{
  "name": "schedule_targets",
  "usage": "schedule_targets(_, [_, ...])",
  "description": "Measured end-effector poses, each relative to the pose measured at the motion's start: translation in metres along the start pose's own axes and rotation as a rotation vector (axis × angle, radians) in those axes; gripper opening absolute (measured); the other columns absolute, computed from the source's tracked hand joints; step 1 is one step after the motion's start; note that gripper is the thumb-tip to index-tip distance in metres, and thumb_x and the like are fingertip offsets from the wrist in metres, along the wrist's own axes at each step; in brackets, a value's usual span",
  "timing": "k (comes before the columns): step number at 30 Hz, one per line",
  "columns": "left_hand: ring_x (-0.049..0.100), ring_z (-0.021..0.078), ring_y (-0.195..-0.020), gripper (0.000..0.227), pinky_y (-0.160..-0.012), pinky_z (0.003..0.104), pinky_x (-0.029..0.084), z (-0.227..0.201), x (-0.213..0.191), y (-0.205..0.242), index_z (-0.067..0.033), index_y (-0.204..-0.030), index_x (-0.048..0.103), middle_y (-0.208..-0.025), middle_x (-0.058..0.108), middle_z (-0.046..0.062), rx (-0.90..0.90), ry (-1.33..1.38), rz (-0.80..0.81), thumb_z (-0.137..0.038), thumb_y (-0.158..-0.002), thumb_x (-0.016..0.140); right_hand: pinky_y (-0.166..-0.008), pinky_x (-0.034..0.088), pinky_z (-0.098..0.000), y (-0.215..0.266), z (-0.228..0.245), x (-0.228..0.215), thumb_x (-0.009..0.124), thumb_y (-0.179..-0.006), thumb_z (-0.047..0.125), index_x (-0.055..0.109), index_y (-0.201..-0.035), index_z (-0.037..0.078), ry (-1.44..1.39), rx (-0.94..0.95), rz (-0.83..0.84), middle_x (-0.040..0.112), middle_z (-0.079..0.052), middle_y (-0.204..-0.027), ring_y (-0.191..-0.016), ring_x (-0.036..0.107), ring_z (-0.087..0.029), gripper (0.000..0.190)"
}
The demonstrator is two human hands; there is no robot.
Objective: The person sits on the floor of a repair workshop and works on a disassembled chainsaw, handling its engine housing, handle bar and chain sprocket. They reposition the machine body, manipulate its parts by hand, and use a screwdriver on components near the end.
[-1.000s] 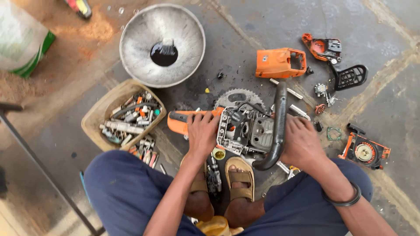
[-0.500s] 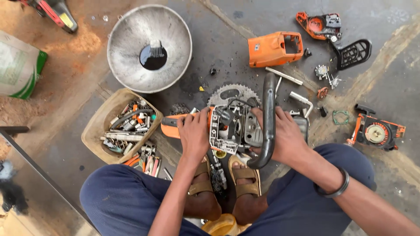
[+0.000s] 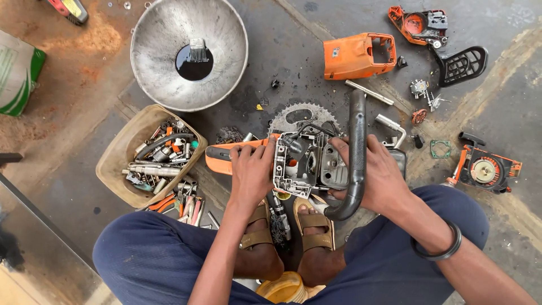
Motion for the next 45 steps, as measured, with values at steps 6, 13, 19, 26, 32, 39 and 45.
schedule_targets(6, [0.060, 0.0305, -0.098, 0.079, -0.101, 0.057, 0.035, 0.000, 0.005, 0.001, 0.0010, -0.142, 0.052, -0.102, 0.066, 0.010, 0.010, 0.015, -0.023, -0.013, -0.069, 0.079, -0.099, 0.045, -0.0500, -0.006, 0.001, -0.001, 0.094, -0.046, 0.041, 0.049, -0.142, 0.007, 0.024, 0.015, 0.028, 0.060, -0.017, -0.129, -0.113, 0.053, -0.038, 0.111])
schedule_targets(13, [0.056, 0.0315, -0.109, 0.090, -0.101, 0.058, 0.032, -0.003, -0.007, -0.007, 0.0008, -0.145, 0.047, -0.115, 0.062, 0.012, -0.001, 0.037, 0.078, -0.005, -0.061, 0.079, -0.099, 0.045, -0.0494, -0.007, -0.004, -0.001, 0.093, -0.050, 0.041, 0.047, -0.144, 0.004, 0.004, 0.021, 0.037, 0.061, -0.016, -0.128, -0.112, 0.053, -0.037, 0.111])
schedule_targets(19, [0.051, 0.0341, -0.129, 0.090, -0.113, 0.057, 0.027, 0.009, -0.027, 0.005, -0.0031, -0.149, 0.046, -0.131, 0.058, 0.016, 0.035, 0.234, 0.140, -0.005, -0.064, 0.077, -0.101, 0.042, -0.0521, -0.001, -0.014, 0.011, 0.093, -0.048, 0.042, 0.045, -0.146, 0.002, -0.041, -0.070, -0.051, 0.060, -0.019, -0.130, -0.117, 0.051, -0.039, 0.117])
schedule_targets(26, [0.049, 0.0396, -0.130, 0.098, -0.110, 0.062, 0.029, -0.023, -0.055, -0.035, -0.0130, -0.151, 0.036, -0.135, 0.056, 0.020, -0.184, 0.099, 0.157, -0.027, -0.068, 0.087, -0.099, 0.040, -0.0521, 0.000, -0.014, 0.011, 0.093, -0.047, 0.039, 0.047, -0.144, 0.005, -0.093, -0.052, -0.056, 0.058, -0.017, -0.129, -0.120, 0.049, -0.041, 0.113])
schedule_targets(32, [0.058, 0.0391, -0.121, 0.114, -0.103, 0.059, 0.041, -0.036, -0.009, -0.062, -0.0189, -0.157, 0.029, -0.130, 0.061, 0.015, -0.434, -0.003, 0.349, -0.027, -0.061, 0.091, -0.096, 0.041, -0.0516, 0.003, -0.018, 0.017, 0.093, -0.047, 0.041, 0.049, -0.142, 0.006, -0.109, -0.052, -0.094, 0.057, -0.016, -0.129, -0.120, 0.049, -0.039, 0.111])
schedule_targets(39, [0.064, 0.0403, -0.107, 0.116, -0.099, 0.059, 0.037, -0.030, 0.002, -0.050, -0.0091, -0.153, 0.030, -0.107, 0.070, 0.018, -0.509, 0.075, 0.214, -0.031, -0.057, 0.092, -0.097, 0.041, -0.0521, 0.001, -0.019, 0.017, 0.091, -0.051, 0.044, 0.049, -0.144, 0.008, -0.075, -0.068, -0.092, 0.058, -0.017, -0.125, -0.118, 0.049, -0.039, 0.109])
schedule_targets(45, [0.072, 0.0393, -0.088, 0.065, -0.104, 0.061, 0.037, -0.032, 0.005, -0.050, -0.0062, -0.115, 0.054, -0.092, 0.075, 0.016, -0.544, 0.039, 0.301, -0.032, -0.066, 0.087, -0.096, 0.040, -0.0517, 0.000, -0.019, 0.017, 0.092, -0.049, 0.047, 0.048, -0.144, 0.008, -0.061, -0.067, -0.077, 0.057, -0.017, -0.127, -0.117, 0.049, -0.039, 0.111])
Point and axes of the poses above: each hand's wrist, its own y-axis away from the middle knuckle, its own x-axis out of the palm, z = x × y, the point moved 1 cm from there along -y, towards the middle knuckle
